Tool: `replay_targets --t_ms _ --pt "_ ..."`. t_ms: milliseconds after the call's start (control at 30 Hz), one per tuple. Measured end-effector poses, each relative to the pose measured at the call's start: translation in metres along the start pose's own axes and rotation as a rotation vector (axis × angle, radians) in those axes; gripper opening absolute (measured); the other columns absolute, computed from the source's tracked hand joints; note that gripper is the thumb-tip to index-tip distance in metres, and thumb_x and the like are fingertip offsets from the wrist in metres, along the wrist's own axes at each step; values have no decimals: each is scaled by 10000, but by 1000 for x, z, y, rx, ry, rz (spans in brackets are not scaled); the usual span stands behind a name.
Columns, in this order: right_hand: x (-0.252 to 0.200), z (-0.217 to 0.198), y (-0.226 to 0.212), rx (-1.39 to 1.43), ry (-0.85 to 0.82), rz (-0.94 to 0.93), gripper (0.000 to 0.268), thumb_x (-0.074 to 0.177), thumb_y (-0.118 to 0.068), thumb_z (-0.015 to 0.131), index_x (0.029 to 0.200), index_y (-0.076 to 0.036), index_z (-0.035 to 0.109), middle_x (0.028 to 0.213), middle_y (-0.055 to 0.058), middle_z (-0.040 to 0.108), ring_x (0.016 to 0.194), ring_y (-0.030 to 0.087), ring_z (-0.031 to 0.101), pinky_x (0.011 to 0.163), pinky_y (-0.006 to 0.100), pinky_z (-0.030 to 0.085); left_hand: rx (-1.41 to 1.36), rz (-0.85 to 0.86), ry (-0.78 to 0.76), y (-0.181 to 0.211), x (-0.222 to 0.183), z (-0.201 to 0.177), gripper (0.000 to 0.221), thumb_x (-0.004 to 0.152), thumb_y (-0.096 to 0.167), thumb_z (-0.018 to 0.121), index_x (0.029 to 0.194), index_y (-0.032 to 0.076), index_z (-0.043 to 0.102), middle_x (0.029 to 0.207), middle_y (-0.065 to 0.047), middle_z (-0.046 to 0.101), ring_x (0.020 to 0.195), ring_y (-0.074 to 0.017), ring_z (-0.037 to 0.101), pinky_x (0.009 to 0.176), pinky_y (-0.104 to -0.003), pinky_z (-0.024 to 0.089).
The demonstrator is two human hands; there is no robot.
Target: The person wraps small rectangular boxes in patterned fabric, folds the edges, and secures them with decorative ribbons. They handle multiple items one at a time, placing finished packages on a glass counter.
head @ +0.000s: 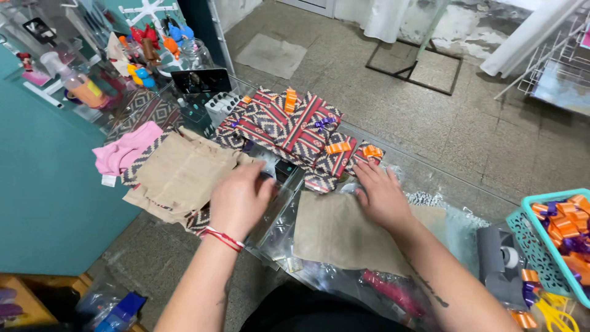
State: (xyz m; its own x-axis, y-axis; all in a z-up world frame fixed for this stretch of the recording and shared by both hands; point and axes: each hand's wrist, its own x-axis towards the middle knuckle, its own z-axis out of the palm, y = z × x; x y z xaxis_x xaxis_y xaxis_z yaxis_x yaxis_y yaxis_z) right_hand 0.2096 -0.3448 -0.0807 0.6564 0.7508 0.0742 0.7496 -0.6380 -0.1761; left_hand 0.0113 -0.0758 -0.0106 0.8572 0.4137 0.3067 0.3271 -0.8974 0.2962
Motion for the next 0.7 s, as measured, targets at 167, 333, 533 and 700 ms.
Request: replay_targets --t_ms 167,333,533,700 --pt "-43 19 17 -35 186 -68 463 928 -414 647 1367 -275 600 1420 -67 616 1367 187 538 1151 473 369 -217 202 -123 51 -29 50 299 921 395 629 1196 325 726 1027 52 750 1003 -196 714 886 -379 533" --pt "-103 -16 -13 187 396 -122 198 782 -317 802 970 -301 743 941 -88 755 887 229 732 800 406 534 -402 310 -295 100 -57 68 345 925 316 631 1248 214 696 1099 -47 733 1080 -289 687 928 -437 518" --pt "-119 -10 12 181 333 -38 524 709 -250 812 1211 -355 707 1112 -69 702 1025 255 695 805 431 508 -520 377 -399 126 -68 86 555 824 378 750 1332 196 620 1240 -44 646 1206 -304 580 1000 -468 439" --pt "-110 -19 5 153 184 -77 279 786 -329 796 1047 -311 699 1168 -95 703 1106 199 677 940 384 463 -503 342 -379 124 -66 93 543 768 381 793 1273 242 648 1223 0 652 1161 -273 596 964 -436 452"
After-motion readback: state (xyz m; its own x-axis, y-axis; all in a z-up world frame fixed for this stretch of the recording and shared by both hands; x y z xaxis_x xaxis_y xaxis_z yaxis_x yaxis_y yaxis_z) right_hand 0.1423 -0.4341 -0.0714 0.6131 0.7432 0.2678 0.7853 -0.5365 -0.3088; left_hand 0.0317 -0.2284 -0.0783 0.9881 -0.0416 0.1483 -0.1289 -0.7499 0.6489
